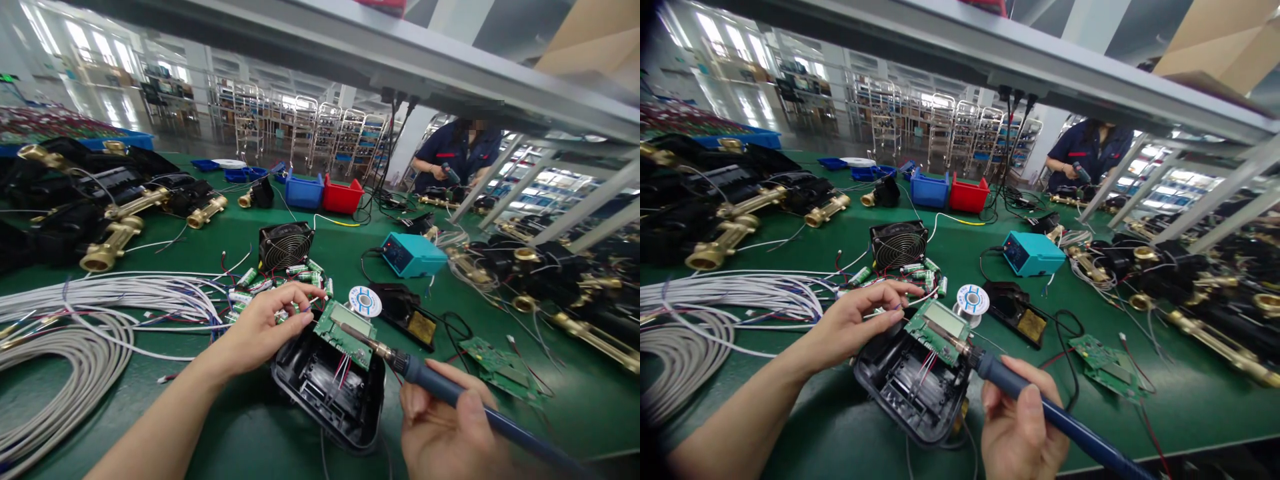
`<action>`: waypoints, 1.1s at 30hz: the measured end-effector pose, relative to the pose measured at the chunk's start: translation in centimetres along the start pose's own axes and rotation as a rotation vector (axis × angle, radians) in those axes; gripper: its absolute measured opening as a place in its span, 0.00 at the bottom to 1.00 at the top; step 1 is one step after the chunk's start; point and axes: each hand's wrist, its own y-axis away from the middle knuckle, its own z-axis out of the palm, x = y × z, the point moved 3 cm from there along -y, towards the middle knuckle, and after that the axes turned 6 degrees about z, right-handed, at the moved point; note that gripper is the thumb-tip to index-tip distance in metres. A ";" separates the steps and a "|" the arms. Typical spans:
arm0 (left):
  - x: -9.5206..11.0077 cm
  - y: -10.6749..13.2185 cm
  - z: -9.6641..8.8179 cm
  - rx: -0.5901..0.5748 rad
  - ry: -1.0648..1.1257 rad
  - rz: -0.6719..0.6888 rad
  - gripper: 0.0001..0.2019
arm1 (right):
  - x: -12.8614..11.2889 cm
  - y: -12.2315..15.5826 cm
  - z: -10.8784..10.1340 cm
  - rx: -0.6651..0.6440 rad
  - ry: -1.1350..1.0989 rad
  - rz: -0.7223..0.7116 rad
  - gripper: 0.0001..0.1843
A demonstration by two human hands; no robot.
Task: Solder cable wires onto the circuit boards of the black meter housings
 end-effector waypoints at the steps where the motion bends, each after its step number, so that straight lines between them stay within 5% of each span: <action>1: 0.1 0.0 0.0 -0.011 -0.017 0.006 0.05 | 0.2 0.1 -0.1 -0.046 -0.020 0.018 0.14; 33: 1.1 0.6 -0.3 -0.136 -0.181 0.071 0.06 | 0.6 1.2 0.4 -0.204 -0.143 0.168 0.11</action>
